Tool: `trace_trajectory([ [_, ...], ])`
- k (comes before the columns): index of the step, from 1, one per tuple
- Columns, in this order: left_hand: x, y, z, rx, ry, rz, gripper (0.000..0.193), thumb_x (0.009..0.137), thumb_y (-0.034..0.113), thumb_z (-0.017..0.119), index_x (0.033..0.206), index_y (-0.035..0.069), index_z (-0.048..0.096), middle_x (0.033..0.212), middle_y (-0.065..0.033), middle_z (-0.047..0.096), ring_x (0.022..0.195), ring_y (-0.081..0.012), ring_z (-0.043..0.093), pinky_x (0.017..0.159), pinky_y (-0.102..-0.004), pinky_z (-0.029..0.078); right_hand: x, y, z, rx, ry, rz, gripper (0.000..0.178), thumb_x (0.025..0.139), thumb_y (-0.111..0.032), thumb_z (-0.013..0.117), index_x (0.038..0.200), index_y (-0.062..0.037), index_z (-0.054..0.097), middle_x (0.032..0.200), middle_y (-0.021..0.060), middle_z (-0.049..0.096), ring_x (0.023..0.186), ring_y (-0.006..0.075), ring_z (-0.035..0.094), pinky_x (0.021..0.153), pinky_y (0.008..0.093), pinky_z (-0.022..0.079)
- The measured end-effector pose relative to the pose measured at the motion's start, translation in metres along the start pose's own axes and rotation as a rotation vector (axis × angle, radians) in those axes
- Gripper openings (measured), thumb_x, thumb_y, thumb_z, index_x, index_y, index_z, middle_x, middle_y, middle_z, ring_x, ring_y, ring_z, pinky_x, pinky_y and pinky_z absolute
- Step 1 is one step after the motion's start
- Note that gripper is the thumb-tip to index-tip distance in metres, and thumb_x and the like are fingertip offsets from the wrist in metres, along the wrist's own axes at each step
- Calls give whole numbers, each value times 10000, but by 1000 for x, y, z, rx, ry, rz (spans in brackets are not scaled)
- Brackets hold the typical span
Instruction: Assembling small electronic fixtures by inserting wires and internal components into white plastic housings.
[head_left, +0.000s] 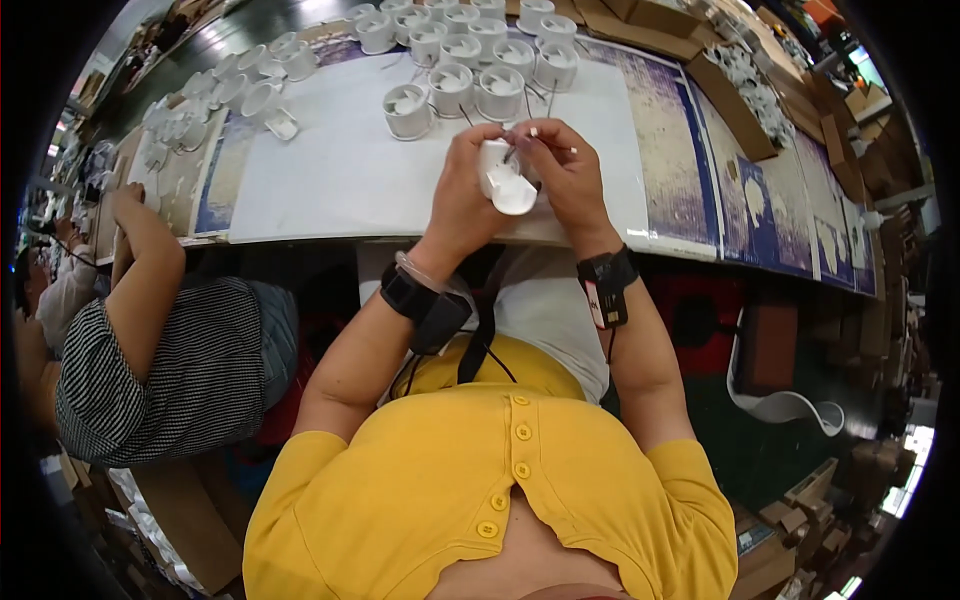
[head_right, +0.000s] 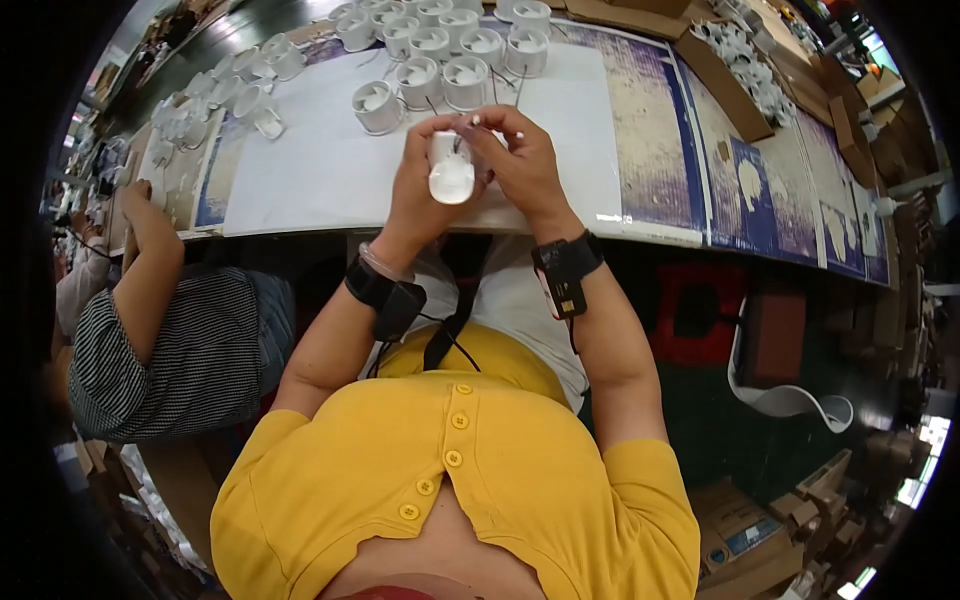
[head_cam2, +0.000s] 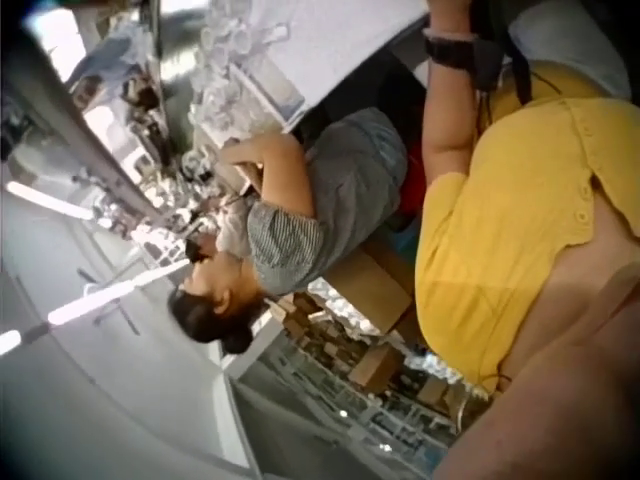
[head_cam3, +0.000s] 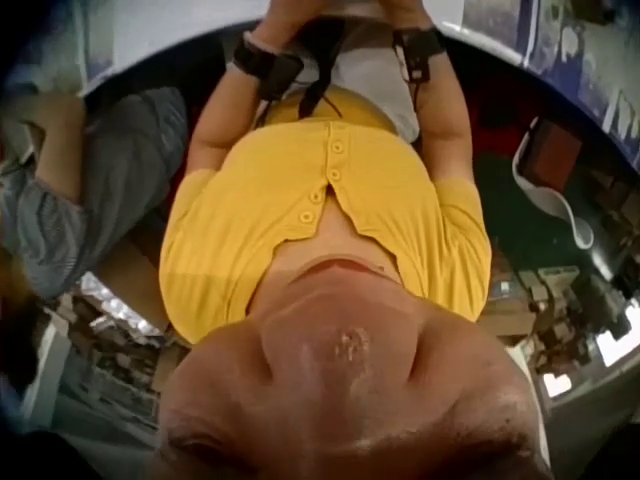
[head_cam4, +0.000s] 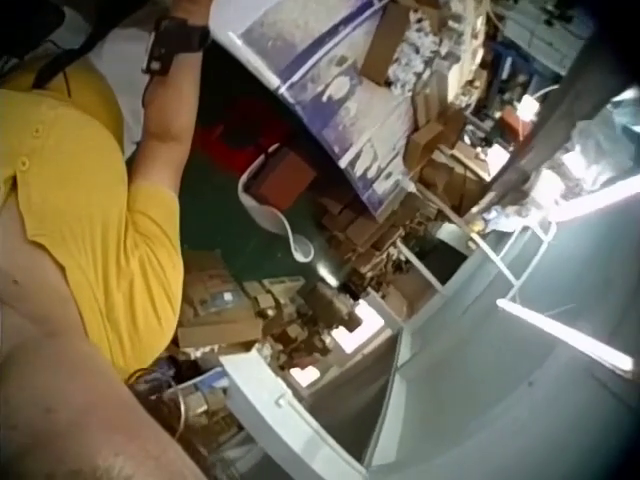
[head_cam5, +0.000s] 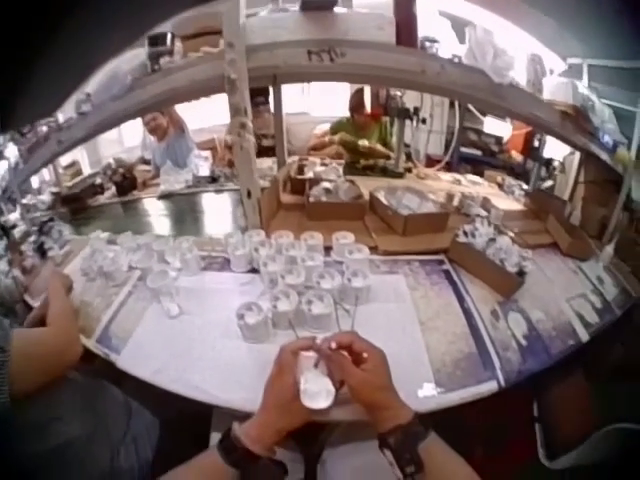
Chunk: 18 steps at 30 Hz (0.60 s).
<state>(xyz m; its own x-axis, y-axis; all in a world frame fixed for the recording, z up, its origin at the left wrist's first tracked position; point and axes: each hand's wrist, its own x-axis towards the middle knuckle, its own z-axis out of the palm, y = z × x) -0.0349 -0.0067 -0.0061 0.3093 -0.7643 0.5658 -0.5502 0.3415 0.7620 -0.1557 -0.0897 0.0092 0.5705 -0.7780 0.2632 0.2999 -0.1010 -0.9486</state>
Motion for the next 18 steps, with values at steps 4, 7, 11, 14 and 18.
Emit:
trace_trajectory([
  [4,-1,3,2,5,-18,-9,640,694,123,807,1212,61,437,1132,-127,540,1028,-309,571,859,-367,484,-2,4,-2,62,-25,-65,117,949,-70,600,1036,6,618,1030,48,652,957,116,604,871,251,477],
  [7,-5,7,5,-7,-54,-26,640,700,127,805,1215,65,431,1130,-125,542,1017,-307,576,848,-366,489,-7,6,-4,66,-40,-108,121,952,-75,597,1040,6,608,1027,55,646,947,119,605,875,256,479],
  [11,-9,3,5,9,-79,17,631,708,135,804,1211,64,429,1121,-123,547,1010,-306,581,841,-365,492,-11,5,-1,86,-67,-167,112,959,-73,584,1041,3,596,1023,60,639,935,121,602,875,259,479],
  [14,-8,3,5,39,-95,48,637,714,137,803,1220,66,423,1106,-120,566,1000,-291,599,833,-355,498,-11,5,-3,74,-64,-191,104,965,-74,574,1036,1,590,1020,59,634,932,120,596,875,258,477],
  [18,-8,4,4,86,-120,43,654,723,131,798,1245,71,409,1072,-111,601,973,-256,634,817,-336,509,-8,6,-4,42,-56,-190,102,977,-92,560,1022,-3,583,1014,56,628,933,118,586,877,252,470],
])
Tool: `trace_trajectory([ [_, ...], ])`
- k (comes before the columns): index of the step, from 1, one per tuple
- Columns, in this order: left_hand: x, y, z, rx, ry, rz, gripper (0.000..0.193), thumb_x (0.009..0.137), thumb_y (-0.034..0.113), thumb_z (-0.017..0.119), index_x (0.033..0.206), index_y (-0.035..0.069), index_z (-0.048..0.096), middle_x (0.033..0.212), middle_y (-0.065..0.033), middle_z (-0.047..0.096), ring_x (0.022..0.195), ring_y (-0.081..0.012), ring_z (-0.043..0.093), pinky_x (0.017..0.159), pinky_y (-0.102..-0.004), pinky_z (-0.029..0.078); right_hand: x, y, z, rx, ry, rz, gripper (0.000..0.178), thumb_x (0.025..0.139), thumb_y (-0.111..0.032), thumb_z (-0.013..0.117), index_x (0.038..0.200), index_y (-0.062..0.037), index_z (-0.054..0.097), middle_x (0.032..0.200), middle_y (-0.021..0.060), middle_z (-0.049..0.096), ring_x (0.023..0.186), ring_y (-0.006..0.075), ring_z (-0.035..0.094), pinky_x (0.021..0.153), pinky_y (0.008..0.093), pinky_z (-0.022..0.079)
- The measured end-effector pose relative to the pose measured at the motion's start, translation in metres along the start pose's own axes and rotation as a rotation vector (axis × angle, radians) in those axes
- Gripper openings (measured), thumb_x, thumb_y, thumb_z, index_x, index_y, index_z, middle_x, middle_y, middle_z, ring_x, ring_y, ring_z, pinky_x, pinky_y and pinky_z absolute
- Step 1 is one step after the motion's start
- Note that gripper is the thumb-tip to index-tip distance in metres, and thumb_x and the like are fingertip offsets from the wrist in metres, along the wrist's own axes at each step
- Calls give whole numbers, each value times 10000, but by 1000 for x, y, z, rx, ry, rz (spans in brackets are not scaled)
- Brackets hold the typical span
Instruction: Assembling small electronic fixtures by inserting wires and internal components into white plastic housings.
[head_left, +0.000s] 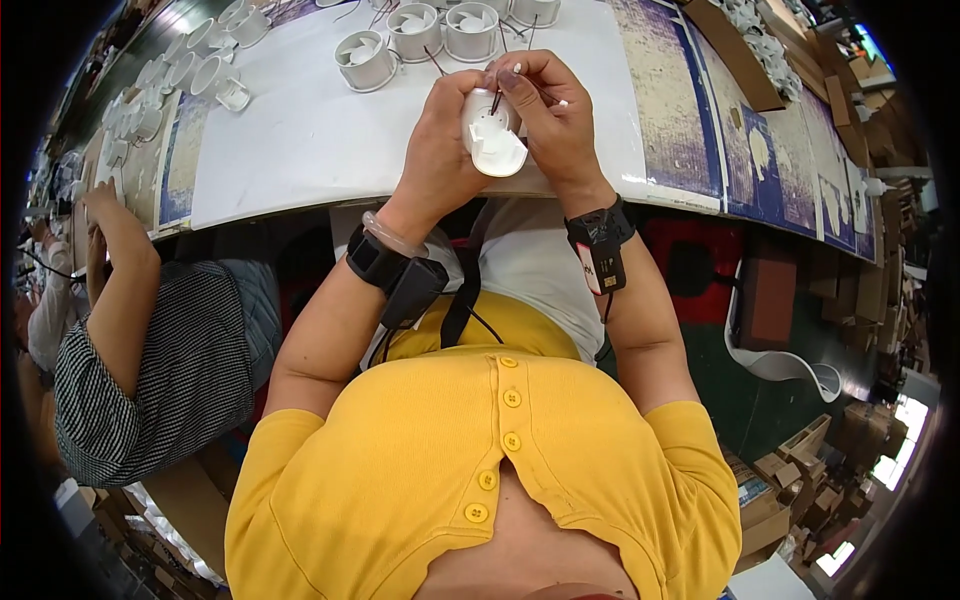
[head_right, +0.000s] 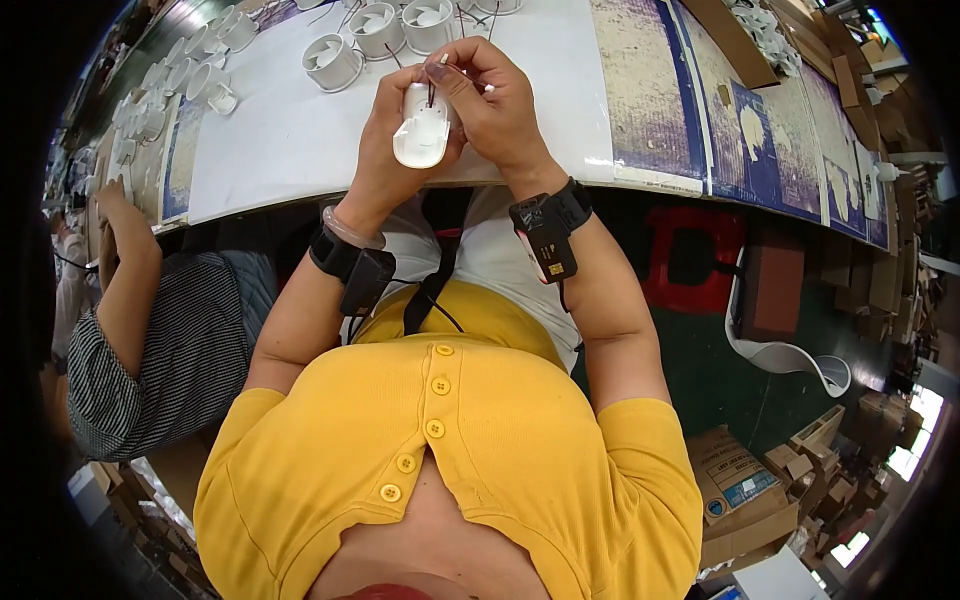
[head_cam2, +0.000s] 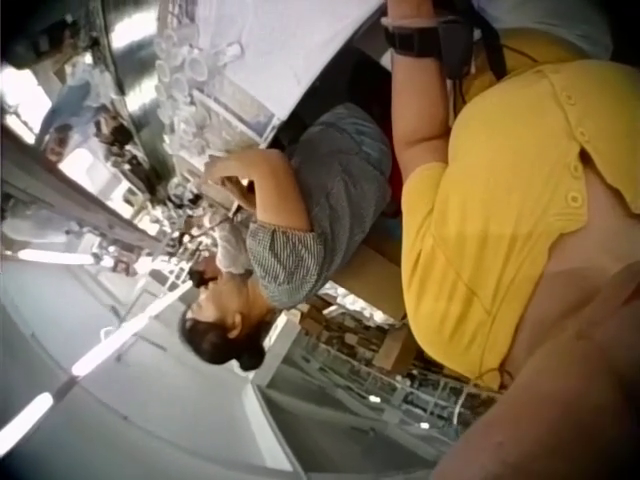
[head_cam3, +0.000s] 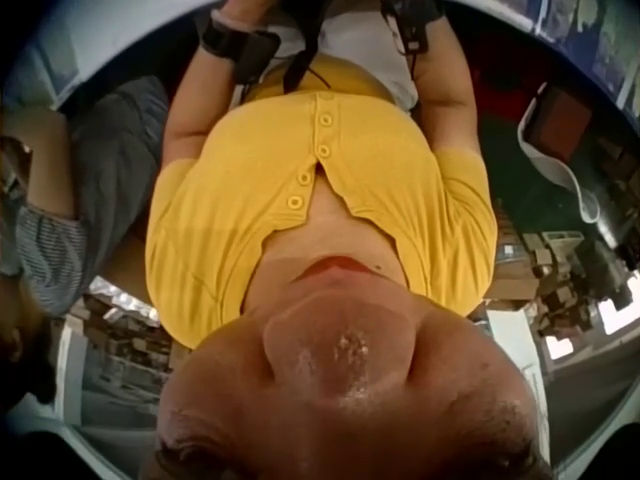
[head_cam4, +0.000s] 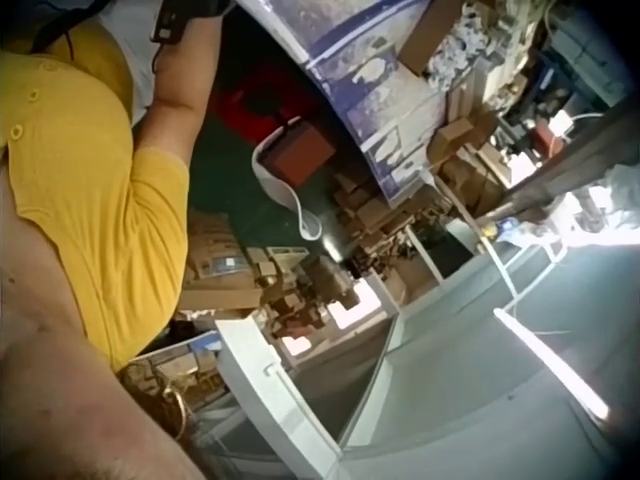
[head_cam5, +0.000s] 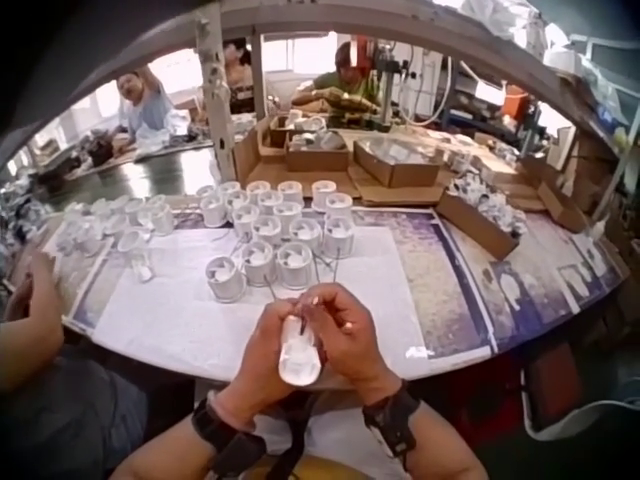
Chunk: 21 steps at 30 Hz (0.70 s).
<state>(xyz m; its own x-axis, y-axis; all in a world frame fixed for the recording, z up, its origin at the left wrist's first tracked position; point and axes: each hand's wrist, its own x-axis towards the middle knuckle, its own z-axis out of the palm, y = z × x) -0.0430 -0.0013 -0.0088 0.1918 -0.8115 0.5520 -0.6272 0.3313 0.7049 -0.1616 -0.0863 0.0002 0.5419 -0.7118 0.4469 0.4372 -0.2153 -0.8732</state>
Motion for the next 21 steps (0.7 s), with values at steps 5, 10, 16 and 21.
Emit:
trace_trajectory([
  [5,2,2,-3,-65,-36,-83,633,726,117,780,1236,70,407,1039,-101,598,944,-236,635,813,-328,507,3,-7,5,49,-38,49,114,995,-129,539,1011,-22,572,979,45,618,909,108,571,859,240,461],
  [10,1,3,-3,-69,-80,-101,625,728,106,778,1228,69,406,1029,-95,592,933,-224,629,810,-321,504,3,-2,3,135,-106,38,123,1002,-165,536,998,-44,556,905,17,589,833,84,536,794,223,448],
  [16,3,1,-3,-70,-64,-65,621,710,128,797,1205,69,426,1060,-97,569,964,-245,609,822,-333,497,2,-5,3,135,-74,63,139,998,-192,549,993,-53,544,858,1,558,789,71,501,752,210,425],
  [21,3,2,-3,-89,-77,-57,607,703,123,804,1181,78,434,1060,-86,559,963,-240,604,818,-331,496,1,-6,1,188,-57,126,148,1002,-211,540,988,-64,536,843,1,542,784,72,476,748,208,410],
])
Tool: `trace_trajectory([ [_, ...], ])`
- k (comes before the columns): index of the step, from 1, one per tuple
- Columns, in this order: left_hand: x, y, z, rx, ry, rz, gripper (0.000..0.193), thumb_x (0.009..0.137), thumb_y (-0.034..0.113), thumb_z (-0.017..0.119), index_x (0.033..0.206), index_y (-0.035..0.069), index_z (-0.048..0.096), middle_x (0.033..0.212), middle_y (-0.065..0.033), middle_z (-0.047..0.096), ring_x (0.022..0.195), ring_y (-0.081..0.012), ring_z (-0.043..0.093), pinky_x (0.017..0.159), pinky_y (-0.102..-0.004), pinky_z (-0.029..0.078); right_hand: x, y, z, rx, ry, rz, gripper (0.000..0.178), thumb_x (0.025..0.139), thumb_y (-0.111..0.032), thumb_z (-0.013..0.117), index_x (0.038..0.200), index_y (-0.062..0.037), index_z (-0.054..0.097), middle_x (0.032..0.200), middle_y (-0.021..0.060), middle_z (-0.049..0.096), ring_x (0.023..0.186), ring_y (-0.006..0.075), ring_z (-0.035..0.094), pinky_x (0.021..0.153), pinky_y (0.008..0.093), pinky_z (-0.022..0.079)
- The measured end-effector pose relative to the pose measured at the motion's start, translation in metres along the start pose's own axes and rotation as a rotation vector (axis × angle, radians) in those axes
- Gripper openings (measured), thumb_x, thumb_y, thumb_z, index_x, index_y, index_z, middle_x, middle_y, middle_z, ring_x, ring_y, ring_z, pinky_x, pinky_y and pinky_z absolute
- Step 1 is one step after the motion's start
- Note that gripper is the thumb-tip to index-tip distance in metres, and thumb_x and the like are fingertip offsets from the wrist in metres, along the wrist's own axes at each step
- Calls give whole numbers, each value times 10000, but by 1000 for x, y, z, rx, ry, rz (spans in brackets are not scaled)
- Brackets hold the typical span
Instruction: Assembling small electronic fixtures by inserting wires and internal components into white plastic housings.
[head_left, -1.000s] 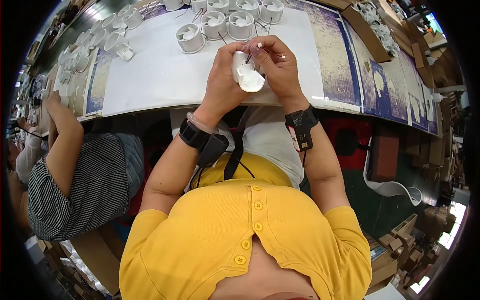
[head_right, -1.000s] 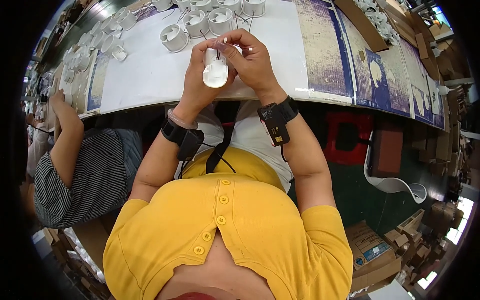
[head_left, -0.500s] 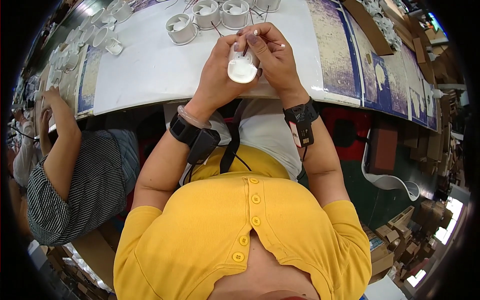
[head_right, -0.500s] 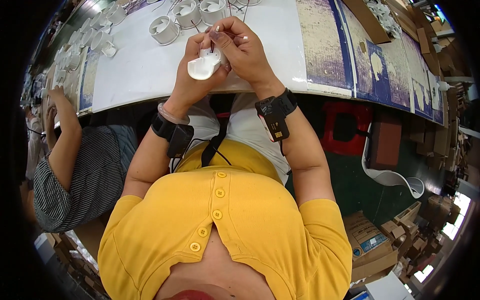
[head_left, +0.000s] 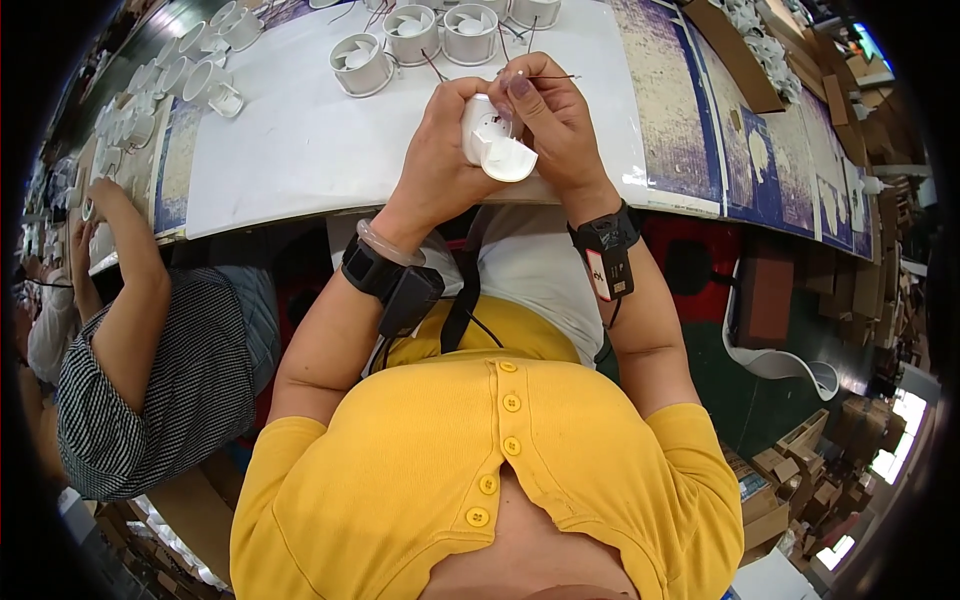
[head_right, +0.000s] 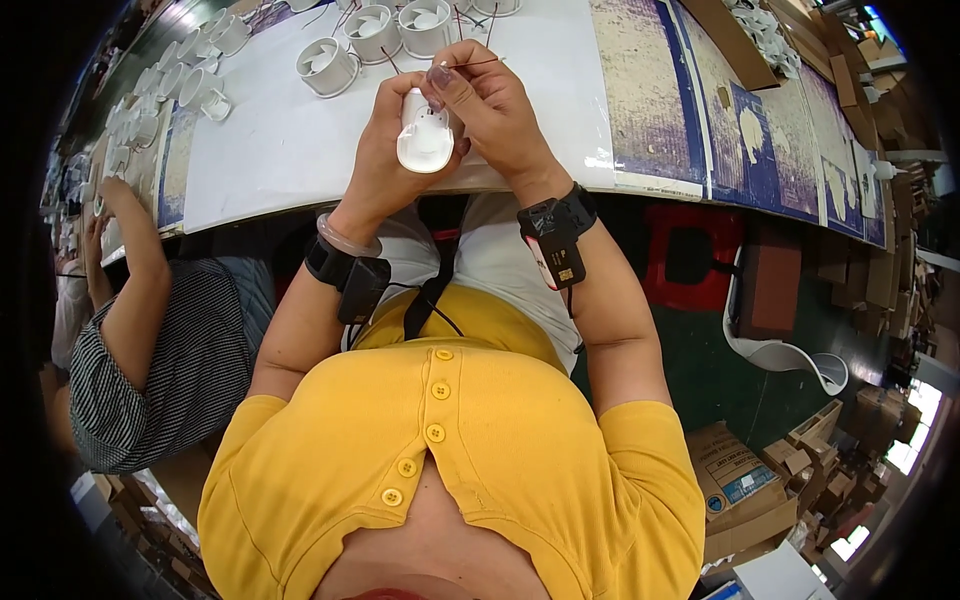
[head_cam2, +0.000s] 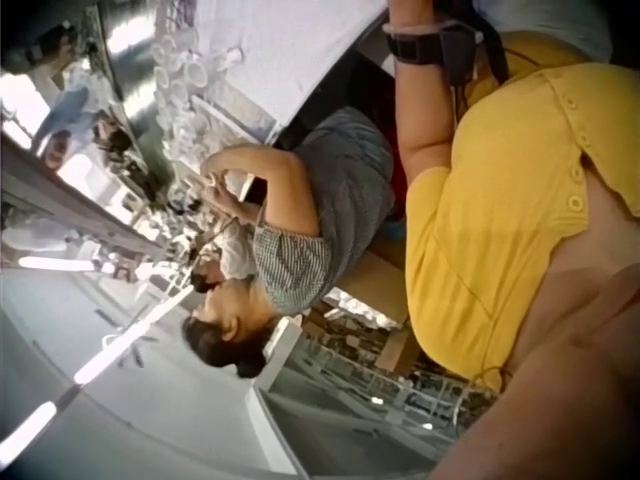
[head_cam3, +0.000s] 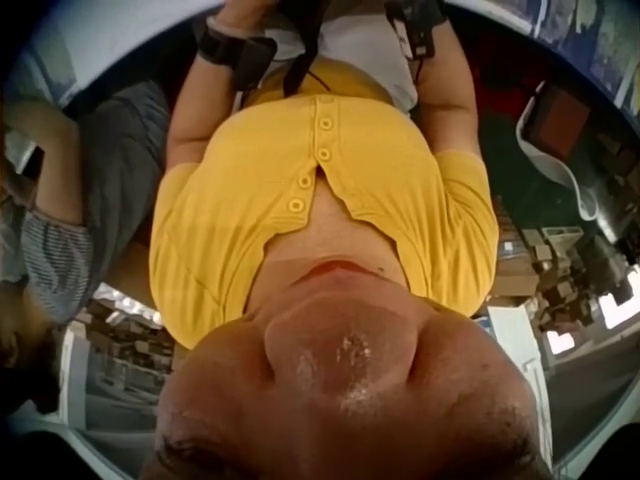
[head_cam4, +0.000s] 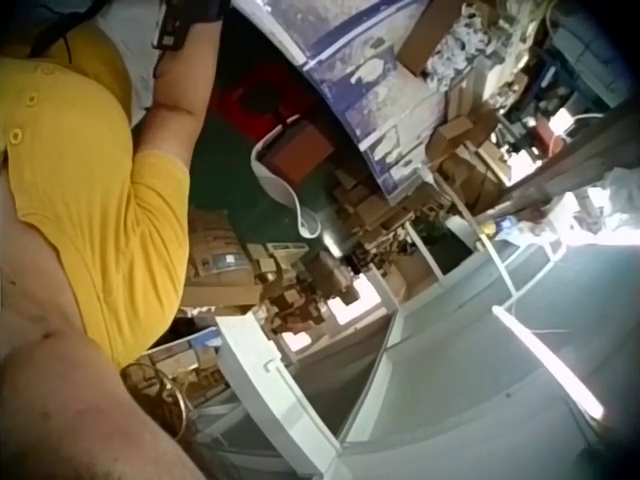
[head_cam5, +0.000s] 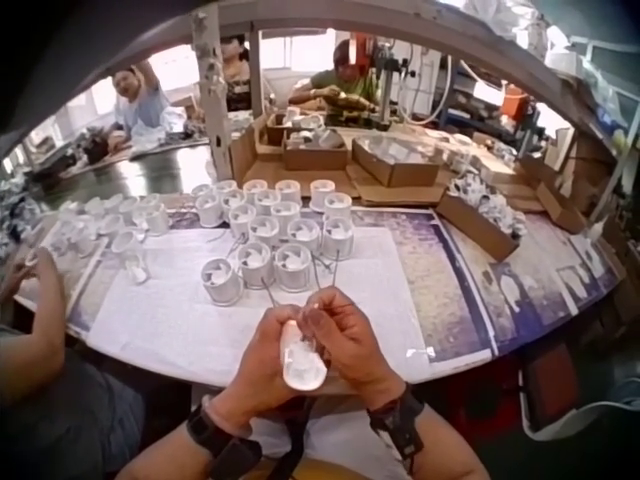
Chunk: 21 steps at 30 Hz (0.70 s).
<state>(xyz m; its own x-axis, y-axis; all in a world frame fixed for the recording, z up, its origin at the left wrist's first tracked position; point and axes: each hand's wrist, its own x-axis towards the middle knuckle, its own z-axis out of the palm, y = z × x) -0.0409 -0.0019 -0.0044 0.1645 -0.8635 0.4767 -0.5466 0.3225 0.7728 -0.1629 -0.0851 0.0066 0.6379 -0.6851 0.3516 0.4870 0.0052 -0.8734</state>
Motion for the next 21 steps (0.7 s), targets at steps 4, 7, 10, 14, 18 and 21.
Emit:
trace_trajectory([
  [4,0,-2,-1,-53,-14,-45,631,685,172,818,1186,71,448,1089,-93,546,993,-263,588,840,-341,489,1,-1,-1,71,16,55,152,1006,-221,529,971,-72,528,833,2,522,790,77,460,755,210,401],
  [7,-1,-3,-2,-98,-22,-73,658,668,210,832,1191,61,460,1123,-101,533,1029,-282,572,858,-351,483,1,-3,2,111,20,78,162,1007,-229,526,955,-77,519,822,-1,504,792,79,452,761,211,395],
  [10,0,-3,-3,-114,-32,-64,661,667,204,830,1193,54,458,1134,-101,536,1042,-272,571,854,-346,482,1,-5,3,137,24,87,177,1007,-242,527,935,-81,507,807,-6,481,789,79,444,767,211,388],
  [14,0,-5,-4,-196,-51,-102,720,668,163,827,1241,35,411,1195,-117,511,1082,-263,561,883,-341,479,4,0,-2,118,-66,37,126,1000,-172,509,1026,-55,547,913,37,562,879,117,508,850,243,411],
  [18,0,-9,1,-308,100,-51,832,670,114,820,1325,17,317,1297,-144,455,1129,-263,542,929,-346,472,11,-1,-1,188,65,-67,257,950,-112,477,1172,-7,552,1101,111,603,1037,191,551,961,304,413],
  [21,-1,-4,0,-274,73,-18,936,679,78,805,1396,15,206,1378,-182,381,1173,-277,516,978,-360,455,8,2,-12,224,-19,119,450,868,-103,449,1290,42,502,1262,161,565,1166,243,528,1061,359,367],
])
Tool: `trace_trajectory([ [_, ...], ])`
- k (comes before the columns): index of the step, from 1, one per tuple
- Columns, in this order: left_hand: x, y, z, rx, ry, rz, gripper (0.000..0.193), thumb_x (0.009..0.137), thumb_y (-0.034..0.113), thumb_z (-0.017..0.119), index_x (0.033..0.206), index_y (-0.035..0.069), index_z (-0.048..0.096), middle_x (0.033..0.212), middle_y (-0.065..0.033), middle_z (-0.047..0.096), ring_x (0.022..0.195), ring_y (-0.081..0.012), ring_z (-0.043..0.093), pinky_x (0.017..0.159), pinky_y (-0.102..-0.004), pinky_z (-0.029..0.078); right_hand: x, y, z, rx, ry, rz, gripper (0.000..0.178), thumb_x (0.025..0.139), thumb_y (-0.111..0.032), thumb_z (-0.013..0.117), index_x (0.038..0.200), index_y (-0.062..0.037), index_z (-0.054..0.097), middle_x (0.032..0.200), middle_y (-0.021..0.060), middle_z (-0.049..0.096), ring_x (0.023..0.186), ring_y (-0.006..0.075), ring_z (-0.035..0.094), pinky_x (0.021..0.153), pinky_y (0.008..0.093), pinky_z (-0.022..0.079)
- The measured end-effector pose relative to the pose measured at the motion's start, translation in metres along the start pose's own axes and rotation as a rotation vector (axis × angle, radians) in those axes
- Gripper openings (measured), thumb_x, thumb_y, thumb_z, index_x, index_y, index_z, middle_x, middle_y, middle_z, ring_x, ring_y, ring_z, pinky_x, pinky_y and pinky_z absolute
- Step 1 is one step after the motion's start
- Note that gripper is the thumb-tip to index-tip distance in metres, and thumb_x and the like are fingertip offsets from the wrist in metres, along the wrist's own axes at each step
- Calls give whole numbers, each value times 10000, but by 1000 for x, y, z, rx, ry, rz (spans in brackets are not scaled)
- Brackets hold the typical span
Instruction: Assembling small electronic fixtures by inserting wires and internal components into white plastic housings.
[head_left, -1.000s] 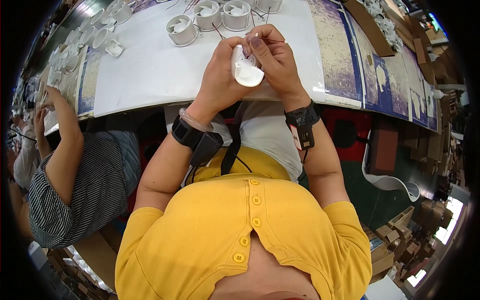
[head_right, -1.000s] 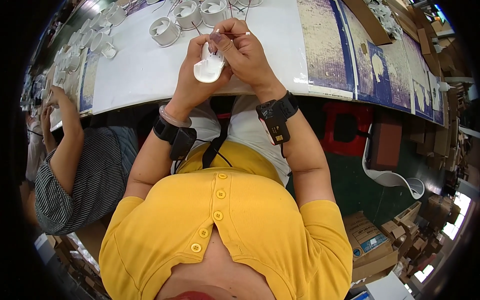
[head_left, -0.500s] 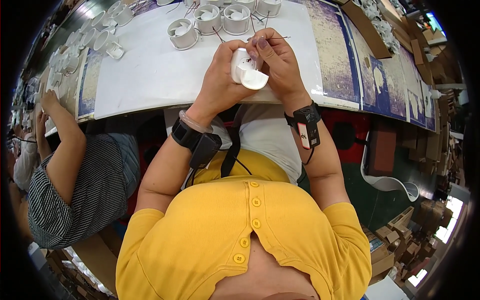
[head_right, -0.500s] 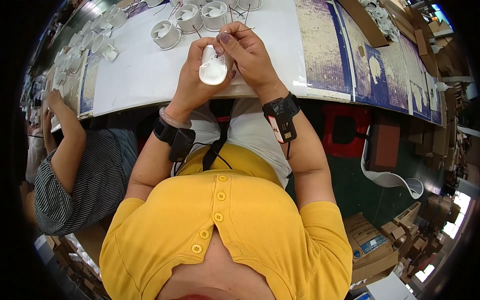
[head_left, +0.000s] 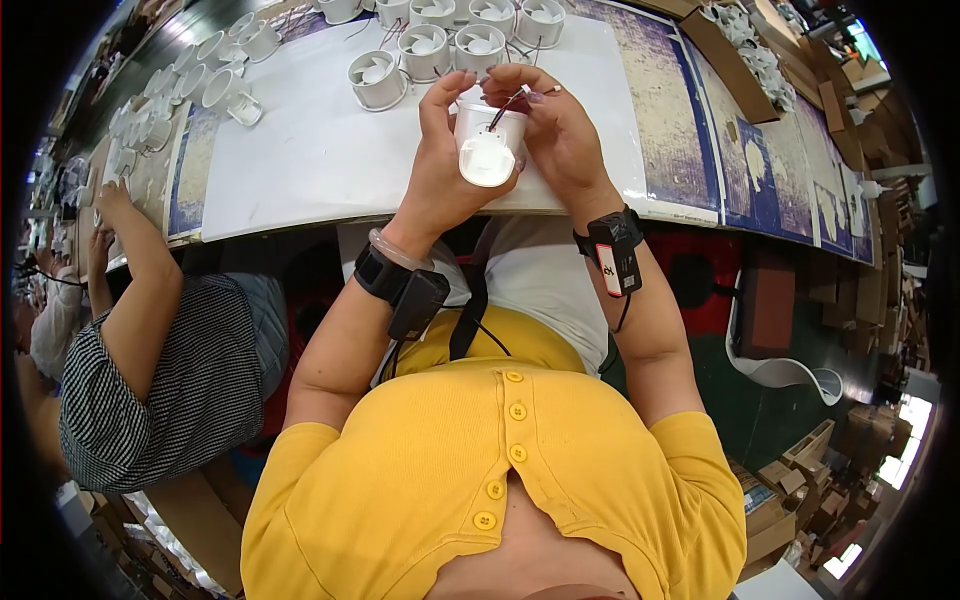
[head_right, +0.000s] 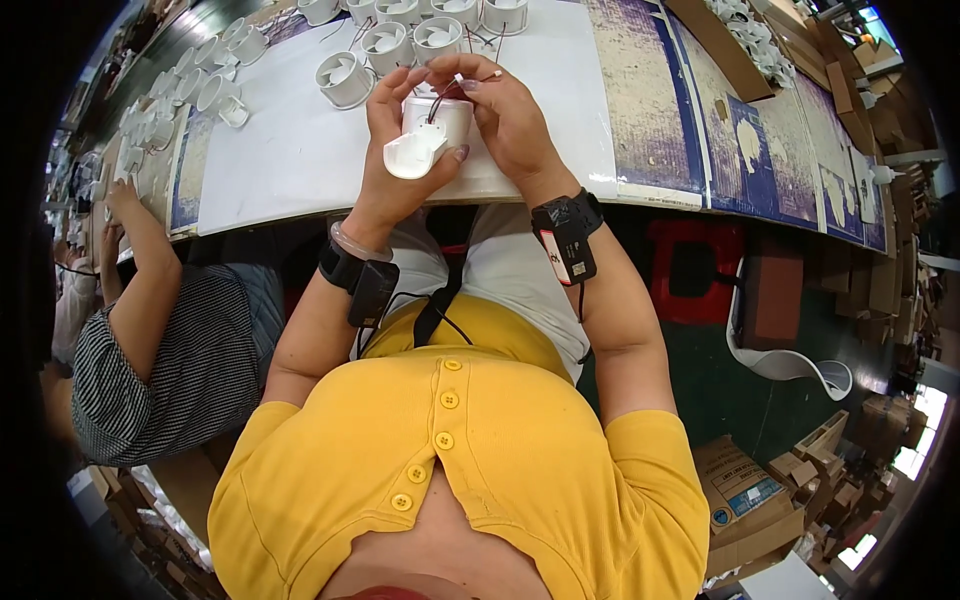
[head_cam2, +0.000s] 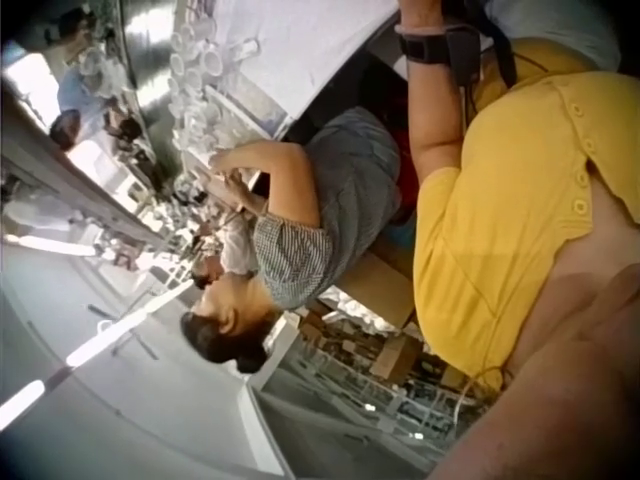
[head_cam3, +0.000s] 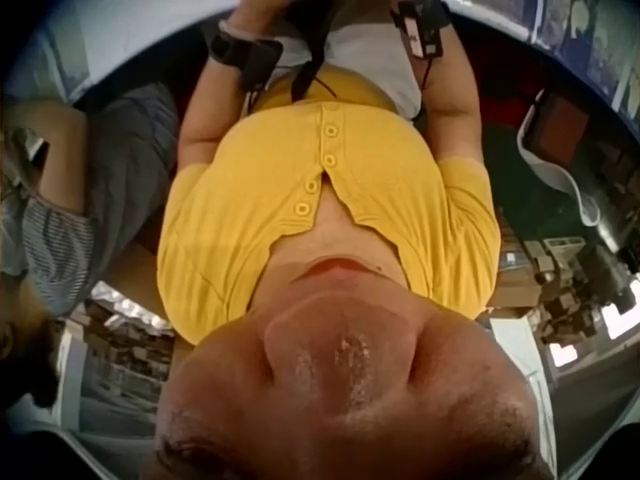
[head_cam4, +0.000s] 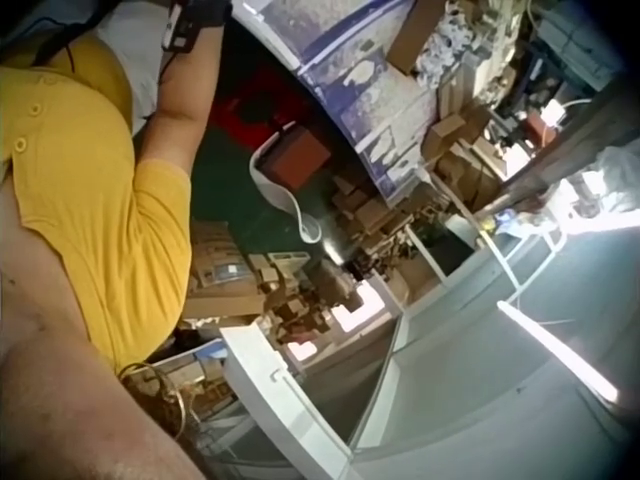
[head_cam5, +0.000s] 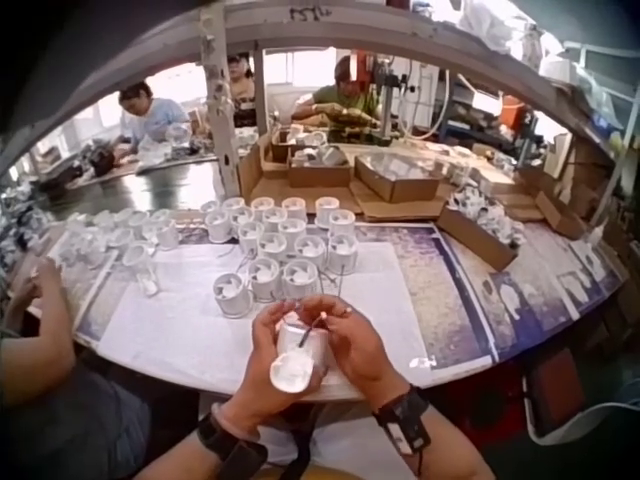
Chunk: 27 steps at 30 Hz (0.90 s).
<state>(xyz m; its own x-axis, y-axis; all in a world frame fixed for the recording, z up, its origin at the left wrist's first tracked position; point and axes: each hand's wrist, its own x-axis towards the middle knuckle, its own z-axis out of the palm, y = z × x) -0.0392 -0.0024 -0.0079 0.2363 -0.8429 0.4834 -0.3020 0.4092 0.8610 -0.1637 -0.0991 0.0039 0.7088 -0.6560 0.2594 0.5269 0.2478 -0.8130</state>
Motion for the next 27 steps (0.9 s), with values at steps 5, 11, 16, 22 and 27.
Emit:
trace_trajectory([
  [5,1,-5,-4,-17,7,-8,964,690,77,794,1420,22,166,1410,-208,346,1191,-286,505,987,-371,450,1,-4,3,93,-262,-125,490,847,-140,459,1292,62,491,1238,149,572,1169,235,525,1078,357,351],
  [11,1,-5,-6,-215,23,-52,982,705,109,797,1434,24,145,1418,-223,326,1237,-296,469,1004,-377,439,-8,-3,15,-209,-90,-5,466,883,-170,460,1281,70,494,1229,142,572,1181,226,526,1057,338,378],
  [16,-6,-4,3,73,-76,23,1090,664,186,852,1452,25,117,1427,-223,309,1264,-318,444,1009,-383,438,-5,-4,25,-111,66,153,307,969,-203,511,1172,6,608,1095,93,641,994,155,617,902,269,487],
  [22,-6,-4,11,230,-18,79,1178,618,244,889,1461,23,96,1394,-220,354,1242,-356,461,1000,-402,443,-6,-1,11,-209,75,221,266,963,-244,586,1063,-6,651,982,76,674,877,139,647,783,249,522],
  [27,-5,1,12,217,-45,10,1207,612,245,890,1472,24,72,1356,-226,398,1237,-373,464,1011,-409,432,-5,-3,15,-196,141,232,209,932,-185,606,1028,-3,642,974,74,670,903,145,639,811,259,508],
])
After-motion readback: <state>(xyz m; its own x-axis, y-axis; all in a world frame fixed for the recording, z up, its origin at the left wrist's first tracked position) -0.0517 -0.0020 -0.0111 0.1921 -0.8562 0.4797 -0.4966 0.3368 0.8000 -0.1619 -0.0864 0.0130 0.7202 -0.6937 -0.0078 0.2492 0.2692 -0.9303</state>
